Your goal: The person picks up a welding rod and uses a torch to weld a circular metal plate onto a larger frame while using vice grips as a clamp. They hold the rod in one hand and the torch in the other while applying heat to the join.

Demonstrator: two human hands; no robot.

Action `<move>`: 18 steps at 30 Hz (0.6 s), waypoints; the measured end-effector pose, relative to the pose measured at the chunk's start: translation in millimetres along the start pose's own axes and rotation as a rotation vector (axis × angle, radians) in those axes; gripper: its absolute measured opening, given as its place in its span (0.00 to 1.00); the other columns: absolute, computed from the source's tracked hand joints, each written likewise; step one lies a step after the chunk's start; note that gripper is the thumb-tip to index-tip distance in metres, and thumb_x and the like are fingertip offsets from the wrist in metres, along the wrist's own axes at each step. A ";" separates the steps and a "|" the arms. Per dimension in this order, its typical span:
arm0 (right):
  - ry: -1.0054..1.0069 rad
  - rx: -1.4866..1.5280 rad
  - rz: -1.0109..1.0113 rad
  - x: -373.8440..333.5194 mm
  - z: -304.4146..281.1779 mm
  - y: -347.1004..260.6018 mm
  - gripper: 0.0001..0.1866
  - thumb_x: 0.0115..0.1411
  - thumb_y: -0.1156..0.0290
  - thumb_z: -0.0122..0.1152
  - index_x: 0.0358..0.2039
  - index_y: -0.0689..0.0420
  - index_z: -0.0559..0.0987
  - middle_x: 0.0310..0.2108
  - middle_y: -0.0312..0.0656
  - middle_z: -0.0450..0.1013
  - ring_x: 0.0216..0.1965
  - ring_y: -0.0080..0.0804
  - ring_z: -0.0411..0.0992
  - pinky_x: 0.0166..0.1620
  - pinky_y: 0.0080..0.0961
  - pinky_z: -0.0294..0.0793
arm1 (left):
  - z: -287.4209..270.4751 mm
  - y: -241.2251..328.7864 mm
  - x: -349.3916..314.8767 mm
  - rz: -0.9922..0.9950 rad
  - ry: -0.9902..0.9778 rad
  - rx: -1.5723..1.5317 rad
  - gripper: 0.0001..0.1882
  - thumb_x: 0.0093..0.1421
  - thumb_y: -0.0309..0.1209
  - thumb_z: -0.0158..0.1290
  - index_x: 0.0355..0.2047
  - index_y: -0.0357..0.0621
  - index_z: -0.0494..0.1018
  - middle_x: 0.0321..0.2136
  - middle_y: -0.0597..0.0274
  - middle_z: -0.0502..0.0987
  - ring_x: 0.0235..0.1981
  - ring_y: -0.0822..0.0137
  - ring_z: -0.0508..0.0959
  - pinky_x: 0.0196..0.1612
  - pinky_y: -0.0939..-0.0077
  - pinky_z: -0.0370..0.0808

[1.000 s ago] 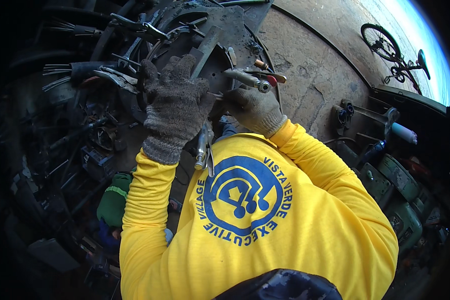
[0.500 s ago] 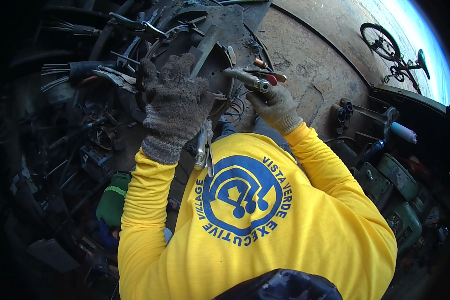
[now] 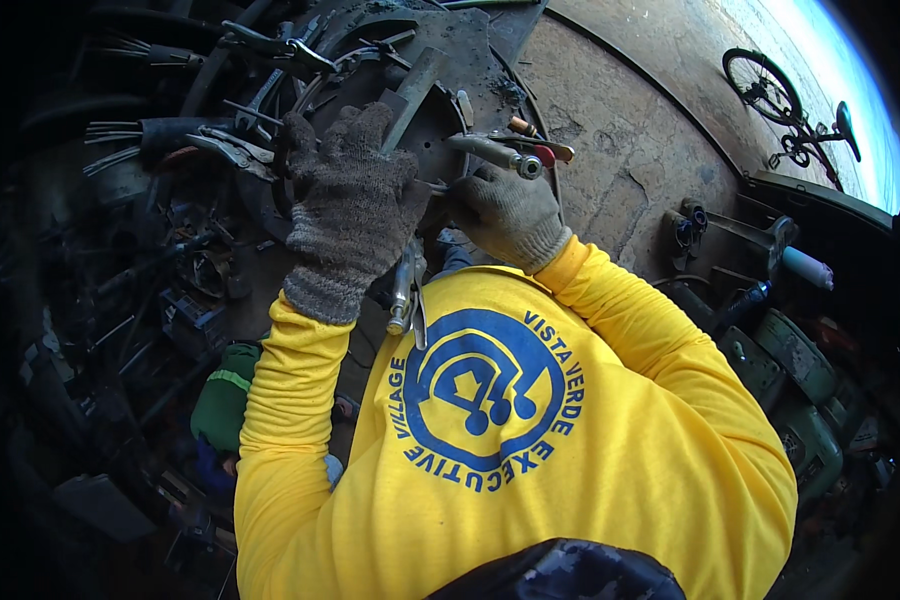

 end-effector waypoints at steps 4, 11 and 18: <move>0.000 -0.007 0.015 0.3 3.1 0.2 0.13 0.55 0.58 0.68 0.38 0.50 0.87 0.32 0.45 0.81 0.34 0.48 0.82 0.37 0.44 0.80 | 0.6 0.3 0.4 -0.005 -0.009 0.003 0.13 0.58 0.44 0.65 0.39 0.53 0.84 0.61 0.50 0.71 0.68 0.48 0.68 0.75 0.27 0.37; -0.038 0.017 0.054 4.7 -0.8 -4.2 0.12 0.55 0.64 0.70 0.39 0.50 0.88 0.39 0.45 0.82 0.41 0.48 0.81 0.43 0.42 0.81 | 0.4 0.3 0.7 -0.007 -0.022 0.002 0.13 0.58 0.44 0.65 0.39 0.54 0.84 0.60 0.50 0.72 0.67 0.49 0.68 0.76 0.28 0.37; -0.124 0.065 0.159 6.6 4.3 1.1 0.11 0.55 0.66 0.71 0.39 0.50 0.89 0.40 0.44 0.82 0.44 0.48 0.80 0.45 0.43 0.81 | -1.0 0.5 1.4 -0.012 -0.029 -0.005 0.12 0.57 0.42 0.67 0.39 0.54 0.84 0.60 0.50 0.72 0.67 0.51 0.69 0.76 0.29 0.37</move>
Point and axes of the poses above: each hand's wrist, its own x-axis towards the middle knuckle, its own z-axis out of the palm, y = z × x, the point moved 7 cm from there along x, towards the middle knuckle
